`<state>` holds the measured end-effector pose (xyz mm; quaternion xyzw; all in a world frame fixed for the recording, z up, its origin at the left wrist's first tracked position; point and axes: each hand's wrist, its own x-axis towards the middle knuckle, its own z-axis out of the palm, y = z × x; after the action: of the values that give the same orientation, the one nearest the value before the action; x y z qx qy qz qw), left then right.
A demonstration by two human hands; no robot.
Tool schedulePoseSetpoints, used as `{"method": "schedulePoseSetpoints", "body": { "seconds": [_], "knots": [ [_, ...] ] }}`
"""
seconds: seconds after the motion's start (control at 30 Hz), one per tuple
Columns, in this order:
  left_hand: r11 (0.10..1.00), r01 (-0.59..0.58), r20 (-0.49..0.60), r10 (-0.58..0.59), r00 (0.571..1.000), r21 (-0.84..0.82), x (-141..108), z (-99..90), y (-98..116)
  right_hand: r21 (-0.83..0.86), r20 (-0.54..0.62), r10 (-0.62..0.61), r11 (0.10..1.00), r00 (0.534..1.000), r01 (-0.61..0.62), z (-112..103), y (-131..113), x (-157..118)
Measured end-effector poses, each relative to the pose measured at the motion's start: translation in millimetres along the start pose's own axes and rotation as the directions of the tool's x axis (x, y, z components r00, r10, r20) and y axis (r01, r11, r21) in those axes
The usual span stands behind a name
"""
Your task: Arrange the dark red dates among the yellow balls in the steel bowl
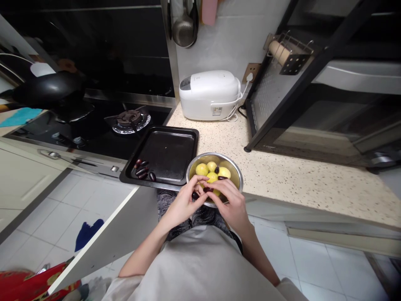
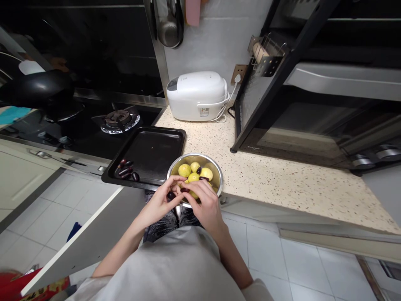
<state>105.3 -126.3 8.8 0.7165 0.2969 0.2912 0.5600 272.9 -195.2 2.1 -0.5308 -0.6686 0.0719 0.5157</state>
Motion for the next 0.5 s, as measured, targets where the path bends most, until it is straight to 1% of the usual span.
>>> {"method": "schedulePoseSetpoints", "body": {
  "seconds": [0.1, 0.2, 0.27, 0.37, 0.5],
  "knots": [
    [0.999, -0.014, -0.021, 0.013, 1.0, -0.031, 1, 0.0, -2, -0.041, -0.053, 0.039, 0.998, 0.998, -0.041, -7, 4, 0],
    [0.997, -0.055, -0.069, 0.052, 0.996, -0.048, 2, -2.5, -5, -0.113, -0.136, 0.116, 0.985, 0.984, -0.132, -12, 12, -1],
    [0.995, -0.085, -0.092, 0.08, 0.993, -0.055, 2, -4.6, -6, -0.15, -0.168, 0.163, 0.971, 0.972, -0.188, -13, 17, -2],
    [0.989, -0.124, -0.089, 0.118, 0.989, -0.075, 2, -6.6, -7, -0.193, -0.172, 0.205, 0.952, 0.964, -0.237, -10, 23, -6],
    [0.984, -0.133, -0.089, 0.123, 0.988, -0.118, 2, -6.2, -9, -0.239, -0.149, 0.228, 0.936, 0.962, -0.259, -5, 26, -10]
  ]
}}
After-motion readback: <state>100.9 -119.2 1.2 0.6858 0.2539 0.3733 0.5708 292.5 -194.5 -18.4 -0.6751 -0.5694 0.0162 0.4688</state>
